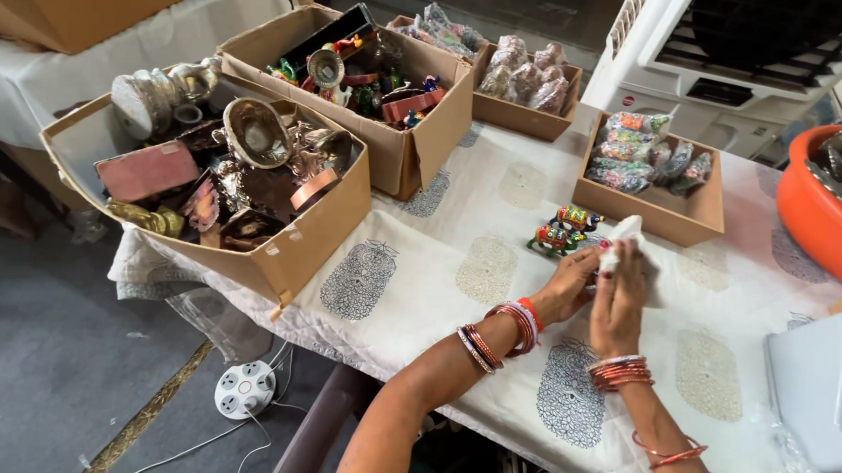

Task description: The person selects two small colorful elephant figurines from a cardboard box and places them on a table. They then use a white cloth to wipe each figurine individually, rotating them to clean multiple sides. The cleaned figurines remain on the table.

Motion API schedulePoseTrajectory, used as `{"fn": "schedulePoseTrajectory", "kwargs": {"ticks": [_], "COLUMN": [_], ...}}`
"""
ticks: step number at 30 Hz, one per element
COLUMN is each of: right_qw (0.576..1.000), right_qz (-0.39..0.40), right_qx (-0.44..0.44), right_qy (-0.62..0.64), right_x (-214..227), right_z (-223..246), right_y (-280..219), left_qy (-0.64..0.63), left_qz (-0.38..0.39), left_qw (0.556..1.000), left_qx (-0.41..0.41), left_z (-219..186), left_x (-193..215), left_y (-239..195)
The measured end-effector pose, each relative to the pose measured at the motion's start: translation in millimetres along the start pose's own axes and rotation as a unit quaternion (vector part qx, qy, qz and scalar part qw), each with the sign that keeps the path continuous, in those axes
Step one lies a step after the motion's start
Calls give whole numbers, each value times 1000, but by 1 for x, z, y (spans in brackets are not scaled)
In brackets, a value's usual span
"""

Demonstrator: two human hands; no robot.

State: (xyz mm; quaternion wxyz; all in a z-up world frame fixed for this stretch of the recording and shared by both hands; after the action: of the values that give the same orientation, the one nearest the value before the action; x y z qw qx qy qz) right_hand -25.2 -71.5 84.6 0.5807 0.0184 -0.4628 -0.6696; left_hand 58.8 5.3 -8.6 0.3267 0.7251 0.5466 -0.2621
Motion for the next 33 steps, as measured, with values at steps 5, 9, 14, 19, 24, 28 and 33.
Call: {"fn": "schedulePoseTrajectory", "kwargs": {"ticks": [5, 9, 14, 19, 24, 28, 33], "right_qw": [997, 995, 987, 999, 996, 998, 997], "right_qz": [-7, -44, 34, 31, -28, 21, 68], "right_qx": [36, -79, -151, 19, -72, -52, 7], "right_qy": [-66, 32, 38, -14, 32, 37, -24], "right_x": [6, 21, 1, -4, 19, 4, -13], "right_z": [-4, -22, -1, 6, -20, -23, -2], "right_y": [6, 10, 2, 3, 11, 7, -3], "left_qy": [-18, 60, 32, -39, 84, 83, -44], "left_qz": [-16, 26, -15, -46, 3, -28, -49], "left_qw": [1000, 997, 999, 998, 996, 996, 998], "left_qx": [11, 32, 7, -6, 22, 27, 24], "left_z": [-2, 11, 3, 0, 23, 6, 1], "left_x": [-11, -18, 3, 0, -10, -6, 4], "left_y": [-8, -11, 4, 2, -5, -4, 3]}}
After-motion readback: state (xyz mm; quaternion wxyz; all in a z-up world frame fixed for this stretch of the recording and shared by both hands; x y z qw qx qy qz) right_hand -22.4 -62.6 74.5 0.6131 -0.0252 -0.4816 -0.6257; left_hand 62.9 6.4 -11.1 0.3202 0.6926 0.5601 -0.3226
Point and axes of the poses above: each hand's wrist, its own y-axis towards the middle knuckle, its own x-axis out of the back of the hand, z = x × y, the point moved 4 cm from there along y, towards the middle knuckle, and after that the axes turned 7 degrees about -x, right-handed, at the moved point
